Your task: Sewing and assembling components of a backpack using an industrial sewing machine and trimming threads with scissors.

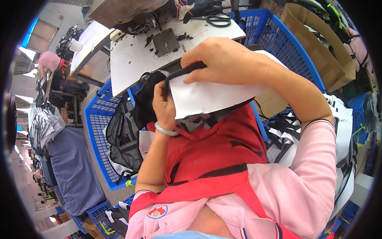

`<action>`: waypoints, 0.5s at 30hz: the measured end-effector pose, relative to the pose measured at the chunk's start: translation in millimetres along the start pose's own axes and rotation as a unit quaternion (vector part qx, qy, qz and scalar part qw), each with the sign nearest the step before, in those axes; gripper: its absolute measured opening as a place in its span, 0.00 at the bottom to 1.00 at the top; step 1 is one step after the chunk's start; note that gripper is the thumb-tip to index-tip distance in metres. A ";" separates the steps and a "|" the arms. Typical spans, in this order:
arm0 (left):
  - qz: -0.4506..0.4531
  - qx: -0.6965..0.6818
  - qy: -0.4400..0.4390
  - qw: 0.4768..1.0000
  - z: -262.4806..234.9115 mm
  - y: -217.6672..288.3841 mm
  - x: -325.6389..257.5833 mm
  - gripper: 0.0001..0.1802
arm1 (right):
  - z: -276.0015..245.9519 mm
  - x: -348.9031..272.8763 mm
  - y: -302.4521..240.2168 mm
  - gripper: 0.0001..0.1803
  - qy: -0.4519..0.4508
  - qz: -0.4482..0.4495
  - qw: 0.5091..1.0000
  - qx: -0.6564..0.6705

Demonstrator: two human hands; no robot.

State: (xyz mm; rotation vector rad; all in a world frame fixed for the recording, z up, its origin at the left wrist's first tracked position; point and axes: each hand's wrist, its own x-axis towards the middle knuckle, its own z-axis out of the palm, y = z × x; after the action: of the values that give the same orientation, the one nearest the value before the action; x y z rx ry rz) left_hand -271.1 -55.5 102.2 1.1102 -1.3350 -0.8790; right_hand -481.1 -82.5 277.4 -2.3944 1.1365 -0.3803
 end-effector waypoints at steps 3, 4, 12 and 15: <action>-0.003 -0.006 -0.106 0.994 -30.8 28.1 8.9 0.14 | -8.2 -0.5 11.1 0.20 0.020 -0.018 0.999 0.017; -0.043 -0.020 -0.144 0.988 -43.7 44.5 15.7 0.16 | -12.7 0.3 14.8 0.20 0.030 -0.033 0.999 0.020; -0.137 -0.005 -0.216 0.967 -73.0 179.8 63.6 0.17 | -27.1 16.1 26.8 0.15 0.085 -0.042 0.988 0.118; -0.138 0.068 -0.294 0.943 -76.4 142.0 81.1 0.15 | 15.2 33.9 33.9 0.23 0.067 -0.056 0.992 0.090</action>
State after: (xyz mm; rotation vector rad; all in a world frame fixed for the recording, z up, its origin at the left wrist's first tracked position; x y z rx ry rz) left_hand -205.4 -85.5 267.6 1.2103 -1.7714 -1.4194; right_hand -475.7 -123.4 248.7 -2.3062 0.9811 -0.6624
